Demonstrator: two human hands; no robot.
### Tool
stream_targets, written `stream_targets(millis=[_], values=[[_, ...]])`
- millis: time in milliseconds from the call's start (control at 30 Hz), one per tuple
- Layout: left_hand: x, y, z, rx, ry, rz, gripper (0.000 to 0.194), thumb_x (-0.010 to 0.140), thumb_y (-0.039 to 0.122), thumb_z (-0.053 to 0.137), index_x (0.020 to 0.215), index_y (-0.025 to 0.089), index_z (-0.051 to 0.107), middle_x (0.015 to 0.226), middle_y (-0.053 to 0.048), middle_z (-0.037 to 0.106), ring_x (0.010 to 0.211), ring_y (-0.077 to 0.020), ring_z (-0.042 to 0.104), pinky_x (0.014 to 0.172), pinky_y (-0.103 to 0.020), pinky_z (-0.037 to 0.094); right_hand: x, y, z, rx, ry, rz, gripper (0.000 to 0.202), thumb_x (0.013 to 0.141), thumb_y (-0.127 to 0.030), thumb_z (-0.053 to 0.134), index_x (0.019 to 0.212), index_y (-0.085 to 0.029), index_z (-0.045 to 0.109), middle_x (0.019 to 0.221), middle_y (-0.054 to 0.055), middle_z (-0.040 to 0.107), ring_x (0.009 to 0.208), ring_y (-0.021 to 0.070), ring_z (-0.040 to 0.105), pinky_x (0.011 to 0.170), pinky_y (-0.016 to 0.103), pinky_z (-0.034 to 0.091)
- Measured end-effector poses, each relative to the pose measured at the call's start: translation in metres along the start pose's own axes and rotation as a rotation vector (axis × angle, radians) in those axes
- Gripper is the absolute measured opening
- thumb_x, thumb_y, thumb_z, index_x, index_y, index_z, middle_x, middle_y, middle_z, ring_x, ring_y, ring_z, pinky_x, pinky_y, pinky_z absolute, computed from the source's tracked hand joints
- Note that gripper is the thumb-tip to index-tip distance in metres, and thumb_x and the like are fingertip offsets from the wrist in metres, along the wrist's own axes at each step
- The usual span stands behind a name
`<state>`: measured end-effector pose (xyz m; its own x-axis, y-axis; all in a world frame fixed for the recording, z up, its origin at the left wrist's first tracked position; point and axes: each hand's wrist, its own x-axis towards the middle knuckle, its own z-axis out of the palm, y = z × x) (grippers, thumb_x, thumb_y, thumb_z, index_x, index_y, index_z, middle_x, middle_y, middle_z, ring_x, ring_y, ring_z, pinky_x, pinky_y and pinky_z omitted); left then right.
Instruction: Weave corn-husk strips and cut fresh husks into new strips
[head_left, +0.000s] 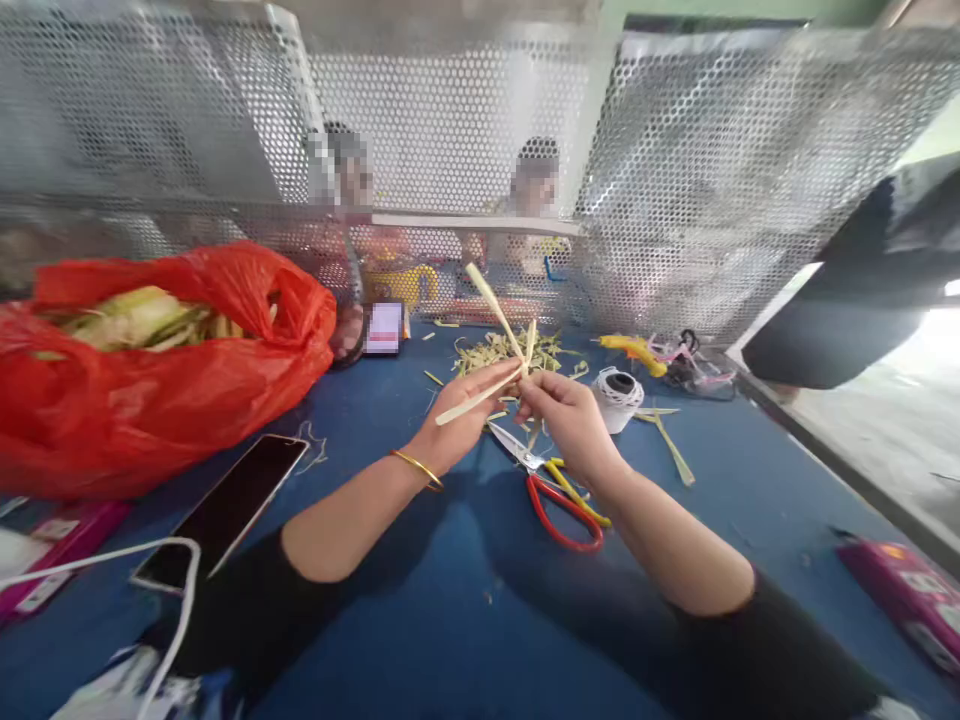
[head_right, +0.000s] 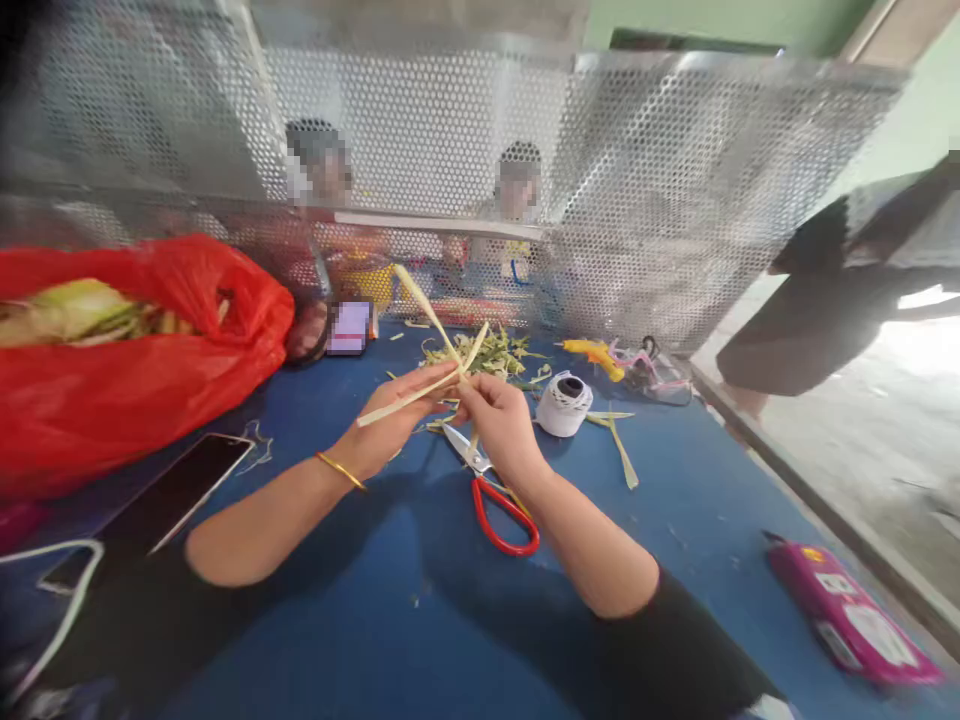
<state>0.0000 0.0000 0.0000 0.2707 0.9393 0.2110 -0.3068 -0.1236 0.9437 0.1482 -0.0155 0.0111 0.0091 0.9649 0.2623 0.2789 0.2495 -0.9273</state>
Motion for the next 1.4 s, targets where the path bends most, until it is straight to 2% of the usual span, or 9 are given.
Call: stream_targets(millis=[233,367,500,700,900,1067,1133,1267,1400], values=[[0.005,0.013,-0.016,-0.215,-0.171,-0.267,0.038,0.063,0.011,0.071,0.099,0.017,0.079,0.107,-0.01,0.078,0.086,-0.0237,0.075,0.078,-0.033,0.057,0.001,-0.008,-0.015,-0.36,-0.099,-0.186,0.032,0.088,-0.04,0.051,0.061,-0.023,0.047,0.052,-0.003,0.047,0.052,0.0122,0.04,0.053,0.025,0.03],[0.0,0.014,-0.007,-0.122,-0.015,-0.321,0.026,0.07,0.019,0.08,0.096,0.016,0.08,0.088,-0.007,0.079,0.067,-0.0149,0.072,0.069,-0.026,0.055,-0.003,-0.011,-0.014,-0.553,-0.141,-0.249,0.031,0.088,-0.032,0.05,0.061,-0.022,0.039,0.053,-0.004,0.043,0.053,0.0115,0.036,0.052,0.025,0.025],[-0.003,0.01,0.002,-0.103,0.201,-0.326,0.011,0.077,0.02,0.078,0.087,0.016,0.08,0.082,-0.006,0.078,0.058,-0.0112,0.068,0.063,-0.023,0.052,-0.005,-0.014,-0.012,-0.657,-0.175,-0.254,0.035,0.091,-0.037,0.049,0.06,-0.022,0.039,0.052,-0.004,0.042,0.051,0.0114,0.033,0.052,0.025,0.023],[-0.002,0.011,0.005,-0.09,0.272,-0.427,0.008,0.081,0.013,0.072,0.078,0.014,0.079,0.079,-0.008,0.078,0.05,-0.0094,0.064,0.051,-0.02,0.047,-0.004,-0.022,-0.022,-0.728,-0.311,-0.201,0.038,0.092,-0.039,0.048,0.058,-0.022,0.044,0.053,-0.002,0.047,0.052,0.012,0.038,0.054,0.027,0.024],[-0.005,0.012,0.009,-0.06,0.235,-0.42,0.002,0.077,0.014,0.077,0.076,0.014,0.078,0.071,-0.005,0.075,0.049,-0.0098,0.064,0.049,-0.019,0.046,0.005,-0.014,-0.025,-0.485,-0.039,-0.09,0.031,0.084,-0.048,0.056,0.071,-0.021,0.064,0.06,-0.001,0.055,0.057,0.0133,0.045,0.056,0.028,0.031],[-0.009,0.006,0.012,0.019,0.068,-0.46,0.006,0.074,0.016,0.079,0.071,0.012,0.076,0.065,-0.004,0.073,0.047,-0.0089,0.062,0.047,-0.018,0.042,0.01,0.004,-0.014,-0.066,-0.14,0.058,0.04,0.07,-0.057,0.068,0.059,-0.02,0.059,0.058,-0.002,0.054,0.059,0.0128,0.046,0.059,0.028,0.038],[-0.009,0.002,0.011,0.028,0.029,-0.481,0.008,0.073,0.018,0.079,0.07,0.012,0.075,0.063,-0.004,0.072,0.047,-0.0097,0.063,0.049,-0.019,0.044,0.01,0.009,-0.008,0.035,-0.108,0.089,0.039,0.066,-0.055,0.072,0.055,-0.02,0.057,0.056,-0.002,0.054,0.058,0.0125,0.046,0.058,0.028,0.038],[-0.008,-0.003,0.007,0.026,-0.025,-0.476,0.022,0.066,0.028,0.087,0.074,0.012,0.075,0.065,-0.004,0.073,0.051,-0.0118,0.064,0.055,-0.023,0.048,0.009,0.013,-0.003,0.046,0.026,0.048,0.03,0.064,-0.045,0.07,0.053,-0.021,0.058,0.052,-0.003,0.051,0.054,0.0115,0.042,0.055,0.028,0.035],[-0.007,0.0,0.001,0.006,-0.172,-0.477,0.037,0.064,0.036,0.088,0.09,0.013,0.076,0.082,-0.009,0.078,0.067,-0.0172,0.071,0.069,-0.029,0.053,0.012,0.008,-0.009,0.046,0.045,0.014,0.028,0.068,-0.045,0.067,0.056,-0.021,0.061,0.054,-0.001,0.057,0.056,0.0136,0.05,0.058,0.029,0.04]])
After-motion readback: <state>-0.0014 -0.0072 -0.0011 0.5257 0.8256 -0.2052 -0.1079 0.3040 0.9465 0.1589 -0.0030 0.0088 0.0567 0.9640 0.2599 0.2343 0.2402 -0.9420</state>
